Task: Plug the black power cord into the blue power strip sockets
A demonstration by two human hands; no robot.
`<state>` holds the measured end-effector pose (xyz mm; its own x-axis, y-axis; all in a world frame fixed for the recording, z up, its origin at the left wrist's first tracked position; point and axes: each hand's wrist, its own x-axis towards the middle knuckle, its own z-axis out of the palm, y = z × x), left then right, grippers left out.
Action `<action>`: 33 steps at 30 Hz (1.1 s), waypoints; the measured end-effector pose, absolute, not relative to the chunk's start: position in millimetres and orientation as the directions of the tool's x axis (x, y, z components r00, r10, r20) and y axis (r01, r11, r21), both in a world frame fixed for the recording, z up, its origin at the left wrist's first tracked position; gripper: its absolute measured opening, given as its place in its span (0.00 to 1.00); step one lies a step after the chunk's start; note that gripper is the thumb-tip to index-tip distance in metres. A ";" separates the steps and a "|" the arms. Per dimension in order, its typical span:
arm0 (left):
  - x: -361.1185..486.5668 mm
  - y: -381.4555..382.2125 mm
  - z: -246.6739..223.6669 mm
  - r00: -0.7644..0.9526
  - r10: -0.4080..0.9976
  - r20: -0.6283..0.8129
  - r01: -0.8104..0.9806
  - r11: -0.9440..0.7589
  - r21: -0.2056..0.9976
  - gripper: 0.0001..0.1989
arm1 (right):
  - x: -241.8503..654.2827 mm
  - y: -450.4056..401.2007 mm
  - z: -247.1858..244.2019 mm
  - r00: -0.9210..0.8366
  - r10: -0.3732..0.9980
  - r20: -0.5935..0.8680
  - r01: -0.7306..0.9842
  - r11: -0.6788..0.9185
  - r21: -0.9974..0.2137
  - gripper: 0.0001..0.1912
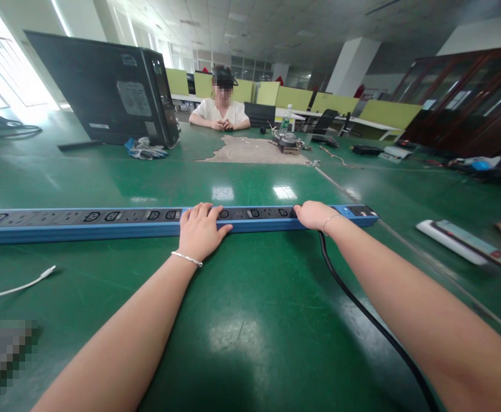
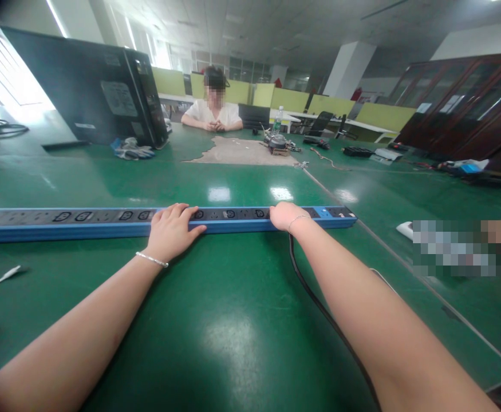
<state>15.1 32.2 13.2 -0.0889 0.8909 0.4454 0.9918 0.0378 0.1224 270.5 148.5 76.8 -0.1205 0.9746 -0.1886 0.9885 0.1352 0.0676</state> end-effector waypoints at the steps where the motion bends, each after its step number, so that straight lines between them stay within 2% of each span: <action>1: 15.2 32.3 13.4 -0.090 0.892 0.443 0.992 0.039 0.124 0.26 | 271.1 147.2 76.0 -0.111 0.977 -0.181 0.990 0.124 0.065 0.30; 9: 14.8 32.3 12.8 -0.091 0.889 0.448 0.992 0.042 0.117 0.26 | 270.9 127.8 68.7 0.005 0.999 -0.047 0.999 -0.007 -0.043 0.29; 12: 14.8 31.5 13.4 -0.084 0.885 0.457 0.993 0.034 0.116 0.25 | 269.7 122.4 69.7 0.022 0.999 -0.025 1.000 -0.022 -0.013 0.29; 17: 15.4 30.8 14.4 -0.085 0.889 0.450 0.992 0.034 0.121 0.25 | 268.6 120.4 70.7 -0.074 0.995 0.064 0.993 0.068 0.096 0.29; 24: 14.9 31.5 13.8 -0.086 0.889 0.450 0.992 0.033 0.124 0.25 | 271.2 126.5 79.5 -0.098 0.995 -0.006 0.985 0.098 0.139 0.29; 26: 14.6 31.6 13.5 -0.086 0.888 0.453 0.992 0.032 0.126 0.25 | 279.8 131.6 83.0 -0.090 0.996 -0.014 0.989 0.091 0.119 0.29; 33: 15.0 30.6 13.7 -0.083 0.886 0.457 0.992 0.031 0.120 0.25 | 298.6 139.4 92.6 -0.067 0.997 -0.026 0.994 0.065 -0.090 0.27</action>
<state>15.0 30.6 13.7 -0.0826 0.8857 0.4568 0.9923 0.0306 0.1201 298.6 139.4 92.6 -0.0673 0.9974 -0.0256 0.9938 0.0648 -0.0902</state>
